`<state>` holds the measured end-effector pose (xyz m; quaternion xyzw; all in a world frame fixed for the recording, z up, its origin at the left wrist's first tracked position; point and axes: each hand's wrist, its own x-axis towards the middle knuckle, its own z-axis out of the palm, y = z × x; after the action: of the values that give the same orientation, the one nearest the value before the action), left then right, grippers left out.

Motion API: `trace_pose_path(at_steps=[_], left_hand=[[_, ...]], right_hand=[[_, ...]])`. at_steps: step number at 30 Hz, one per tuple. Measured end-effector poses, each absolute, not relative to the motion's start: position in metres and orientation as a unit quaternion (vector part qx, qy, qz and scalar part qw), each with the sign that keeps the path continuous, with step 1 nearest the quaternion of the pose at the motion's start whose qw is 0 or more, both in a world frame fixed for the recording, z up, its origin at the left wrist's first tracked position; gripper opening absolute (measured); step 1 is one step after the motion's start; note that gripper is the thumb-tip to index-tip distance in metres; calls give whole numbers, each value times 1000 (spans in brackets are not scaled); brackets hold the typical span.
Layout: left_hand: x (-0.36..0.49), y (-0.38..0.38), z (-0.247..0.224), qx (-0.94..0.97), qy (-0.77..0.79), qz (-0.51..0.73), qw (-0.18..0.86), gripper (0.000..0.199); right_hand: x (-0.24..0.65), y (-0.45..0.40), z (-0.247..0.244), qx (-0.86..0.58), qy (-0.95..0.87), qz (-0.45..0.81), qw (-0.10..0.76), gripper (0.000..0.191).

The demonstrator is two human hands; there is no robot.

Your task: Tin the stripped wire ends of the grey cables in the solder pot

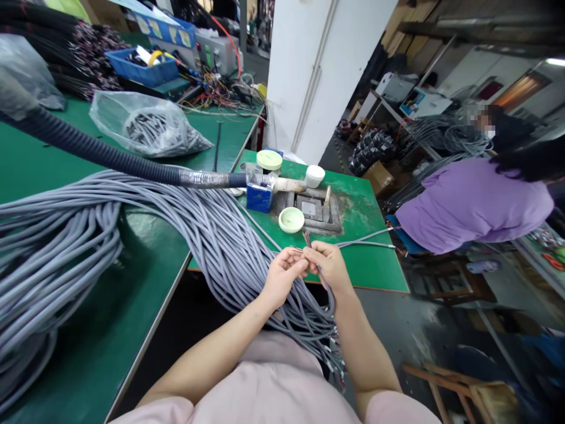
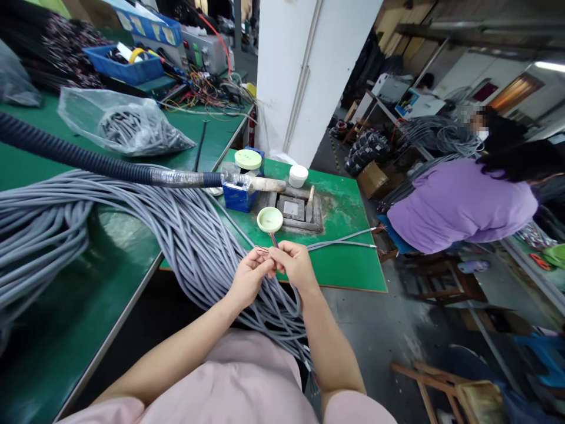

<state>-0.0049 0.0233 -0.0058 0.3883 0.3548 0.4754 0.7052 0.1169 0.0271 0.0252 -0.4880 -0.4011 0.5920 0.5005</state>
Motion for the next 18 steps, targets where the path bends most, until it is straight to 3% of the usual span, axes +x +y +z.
trace_pose_path(at_steps=[12, 16, 18], left_hand=[[-3, 18, 4, 320, 394, 526, 683, 32], [-10, 25, 6, 353, 392, 545, 651, 31], [-16, 32, 7, 367, 401, 569, 617, 30]], right_hand=[[109, 16, 31, -519, -419, 560, 492, 39], [111, 9, 34, -515, -425, 572, 476, 24], [113, 0, 35, -506, -447, 578, 458, 26]])
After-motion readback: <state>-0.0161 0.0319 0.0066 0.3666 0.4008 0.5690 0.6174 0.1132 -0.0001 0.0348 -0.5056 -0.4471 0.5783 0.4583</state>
